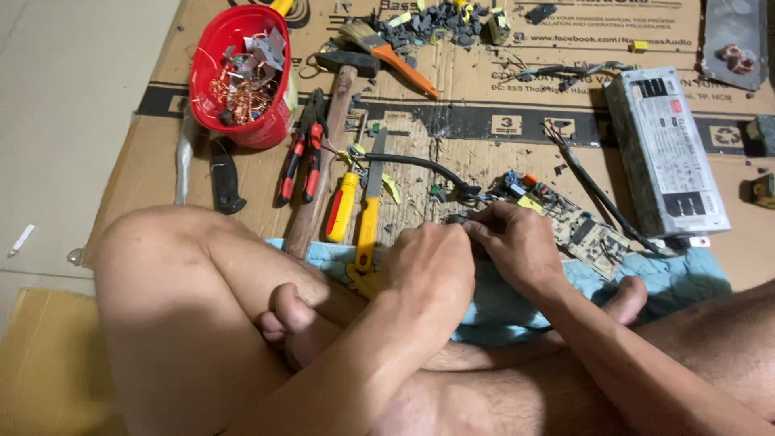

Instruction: The person sits on the floor and uses a hammer and pliers to dismantle a power supply unit. They strike components to break them apart and use pliers to pull out wires and small parts, placing the debris on the cardboard surface.

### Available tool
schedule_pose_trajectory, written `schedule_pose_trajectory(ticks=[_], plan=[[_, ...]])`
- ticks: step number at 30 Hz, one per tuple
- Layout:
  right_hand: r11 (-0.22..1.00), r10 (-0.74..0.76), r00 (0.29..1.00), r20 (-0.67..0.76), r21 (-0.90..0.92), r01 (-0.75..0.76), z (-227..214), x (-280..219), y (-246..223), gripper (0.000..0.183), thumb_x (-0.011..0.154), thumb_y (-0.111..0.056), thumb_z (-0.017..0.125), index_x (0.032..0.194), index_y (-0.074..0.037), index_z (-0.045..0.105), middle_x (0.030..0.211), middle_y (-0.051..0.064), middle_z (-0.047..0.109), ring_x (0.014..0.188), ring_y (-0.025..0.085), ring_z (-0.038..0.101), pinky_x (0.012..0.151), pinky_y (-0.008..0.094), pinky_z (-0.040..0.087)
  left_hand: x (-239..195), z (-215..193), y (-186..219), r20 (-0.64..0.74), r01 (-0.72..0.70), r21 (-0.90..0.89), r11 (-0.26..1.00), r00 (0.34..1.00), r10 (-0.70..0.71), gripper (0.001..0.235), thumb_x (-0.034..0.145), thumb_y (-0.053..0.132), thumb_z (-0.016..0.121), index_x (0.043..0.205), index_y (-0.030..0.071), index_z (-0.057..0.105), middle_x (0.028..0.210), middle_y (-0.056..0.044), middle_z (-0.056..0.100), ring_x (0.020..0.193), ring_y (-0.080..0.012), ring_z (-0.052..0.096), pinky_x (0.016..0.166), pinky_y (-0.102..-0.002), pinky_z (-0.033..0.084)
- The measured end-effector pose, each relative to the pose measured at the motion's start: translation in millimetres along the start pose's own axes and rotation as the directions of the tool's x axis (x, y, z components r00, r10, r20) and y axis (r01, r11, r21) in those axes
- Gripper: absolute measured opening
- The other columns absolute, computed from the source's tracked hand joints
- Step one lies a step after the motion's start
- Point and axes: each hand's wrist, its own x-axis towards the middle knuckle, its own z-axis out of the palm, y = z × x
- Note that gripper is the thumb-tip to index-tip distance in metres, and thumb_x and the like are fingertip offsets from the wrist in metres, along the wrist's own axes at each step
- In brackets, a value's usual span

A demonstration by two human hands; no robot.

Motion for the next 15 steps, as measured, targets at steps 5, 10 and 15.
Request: schedule_pose_trajectory(ticks=[5,10,15], plan=[[0.999,-0.052,0.999,-0.003,-0.014,0.052,1.2,-2.7,-9.5,0.029,0.089,-0.041,0.073,0.114,-0.027,0.078,0.103,0.006,0.079,0.109,0.035,0.07,0.094,0.048,0.056,-10.1,2.5,-12.8,-0.006,0.102,-0.157,0.982,0.995,-0.104,0.037,0.093,0.001,0.047,0.124,-0.004,0.066,0.117,-0.025,0.071,0.116,-0.0446,0.065,0.091,-0.058,0.057],[0.991,-0.128,0.992,-0.009,-0.043,0.128,9.0,2.4,2.5,0.032,0.089,-0.04,0.072,0.118,-0.027,0.076,0.105,0.004,0.079,0.107,0.032,0.071,0.092,0.047,0.057,-6.8,14.2,-17.4,-0.067,0.074,-0.276,0.958,0.993,-0.096,0.041,0.095,0.004,0.043,0.129,0.002,0.066,0.118,-0.024,0.07,0.113,-0.0432,0.067,0.09,-0.055,0.057],[0.981,-0.196,0.981,-0.014,-0.007,0.196,3.6,-9.7,-10.1,0.033,0.092,-0.028,0.07,0.123,-0.015,0.073,0.101,0.013,0.078,0.101,0.035,0.073,0.087,0.048,0.059,-12.0,3.7,-15.4,-0.105,0.064,-0.309,0.949,0.989,-0.101,0.04,0.095,0.004,0.046,0.13,0.002,0.066,0.119,-0.025,0.07,0.112,-0.0435,0.068,0.09,-0.054,0.058]])
